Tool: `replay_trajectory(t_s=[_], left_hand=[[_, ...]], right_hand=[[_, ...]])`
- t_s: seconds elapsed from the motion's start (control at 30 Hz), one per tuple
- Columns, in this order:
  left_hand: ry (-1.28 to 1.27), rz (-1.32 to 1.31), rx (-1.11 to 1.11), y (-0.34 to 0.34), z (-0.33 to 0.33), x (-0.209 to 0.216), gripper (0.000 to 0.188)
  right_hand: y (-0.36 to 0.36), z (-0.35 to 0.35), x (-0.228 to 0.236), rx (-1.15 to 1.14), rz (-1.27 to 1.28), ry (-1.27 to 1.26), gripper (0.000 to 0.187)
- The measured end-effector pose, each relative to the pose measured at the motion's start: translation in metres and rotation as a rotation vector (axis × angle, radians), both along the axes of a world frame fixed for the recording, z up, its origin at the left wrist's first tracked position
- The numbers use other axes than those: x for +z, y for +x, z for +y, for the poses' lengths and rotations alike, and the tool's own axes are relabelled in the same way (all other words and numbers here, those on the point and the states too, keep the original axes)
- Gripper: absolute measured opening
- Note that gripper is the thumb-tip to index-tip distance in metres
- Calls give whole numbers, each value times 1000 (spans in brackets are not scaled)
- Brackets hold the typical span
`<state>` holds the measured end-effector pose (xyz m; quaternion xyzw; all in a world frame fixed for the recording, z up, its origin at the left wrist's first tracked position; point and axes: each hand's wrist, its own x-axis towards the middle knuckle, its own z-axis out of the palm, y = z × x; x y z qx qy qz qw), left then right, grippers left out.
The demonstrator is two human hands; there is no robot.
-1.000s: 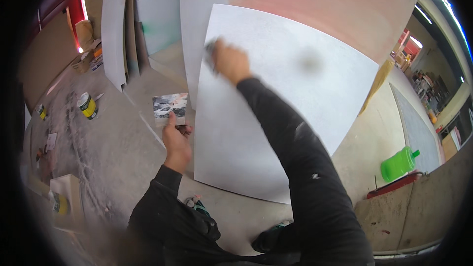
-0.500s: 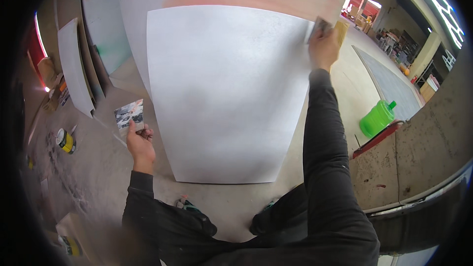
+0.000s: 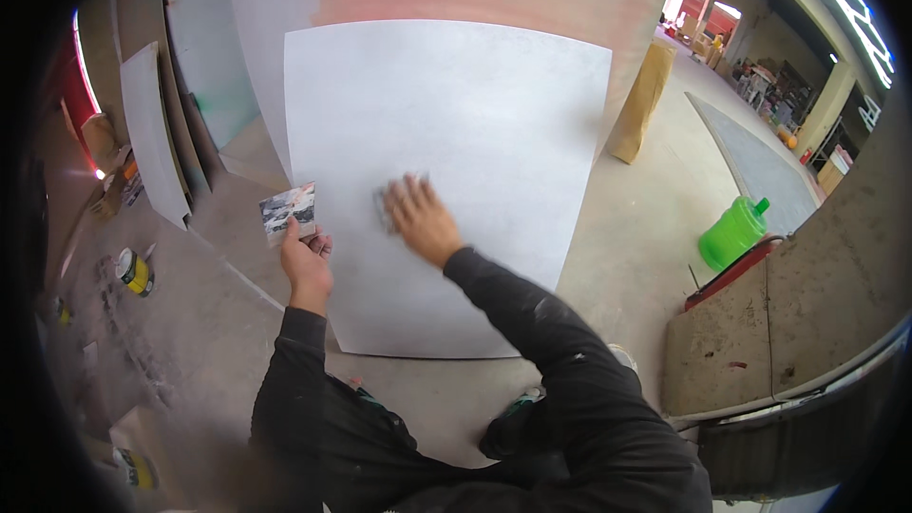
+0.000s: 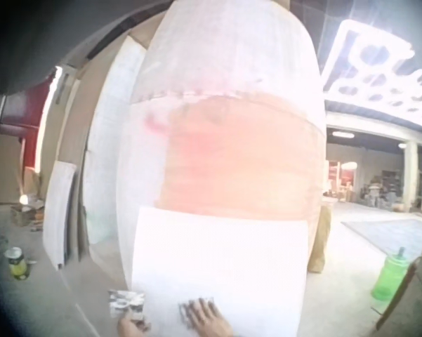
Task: Sanding a white-coated wood panel and applying putty or filler to smooth the surface.
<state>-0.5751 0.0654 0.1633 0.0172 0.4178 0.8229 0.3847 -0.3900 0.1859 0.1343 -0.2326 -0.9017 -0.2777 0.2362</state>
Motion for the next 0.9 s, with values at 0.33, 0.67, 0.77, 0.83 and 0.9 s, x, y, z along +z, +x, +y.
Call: replay_trajectory(t_s=[0.33,0.67,0.77,0.83,0.9], left_hand=[[18,20,47,0,1,0,31],[-8,80,-40,-8,5,-6,32],[2,38,-26,-12,4,-13,32],[6,40,-22,-12,3,-13,31],[2,37,30,-15,0,-9,30]], right_hand=[[25,68,114,-272,445,173,48],[8,34,40,-347,295,90,55],[42,89,148,-477,764,71,52],[64,95,175,-505,805,-8,51],[56,82,158,-477,609,-55,53]])
